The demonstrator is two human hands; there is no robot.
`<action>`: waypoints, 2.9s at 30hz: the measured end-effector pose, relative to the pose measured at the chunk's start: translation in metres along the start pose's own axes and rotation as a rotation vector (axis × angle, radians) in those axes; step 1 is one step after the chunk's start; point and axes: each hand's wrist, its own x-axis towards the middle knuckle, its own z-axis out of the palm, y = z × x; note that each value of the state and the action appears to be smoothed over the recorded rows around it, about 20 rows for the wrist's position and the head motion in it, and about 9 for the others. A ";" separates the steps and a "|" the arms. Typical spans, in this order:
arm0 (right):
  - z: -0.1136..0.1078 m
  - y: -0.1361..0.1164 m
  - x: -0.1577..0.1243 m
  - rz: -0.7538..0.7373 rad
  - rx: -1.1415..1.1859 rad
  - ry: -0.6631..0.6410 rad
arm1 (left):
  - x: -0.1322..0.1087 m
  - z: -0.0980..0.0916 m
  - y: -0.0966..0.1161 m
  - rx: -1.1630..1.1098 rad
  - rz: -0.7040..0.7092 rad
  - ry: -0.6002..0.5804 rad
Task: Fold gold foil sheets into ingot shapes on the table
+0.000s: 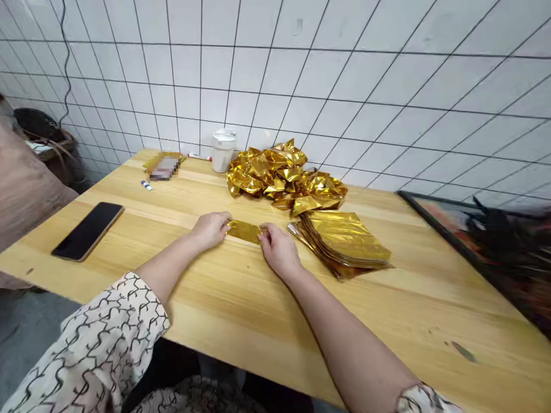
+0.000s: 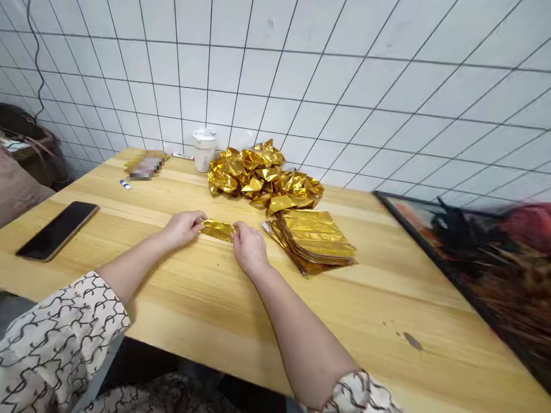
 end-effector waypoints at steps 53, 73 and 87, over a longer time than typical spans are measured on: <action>0.004 -0.020 -0.015 -0.255 -0.105 -0.335 | -0.009 0.016 -0.003 0.086 0.386 -0.336; 0.014 0.001 -0.009 -0.200 -0.157 -0.255 | -0.013 0.020 -0.002 0.016 0.347 -0.228; 0.023 -0.022 0.013 -0.325 -0.022 -0.250 | -0.014 0.021 -0.001 -0.022 0.354 -0.201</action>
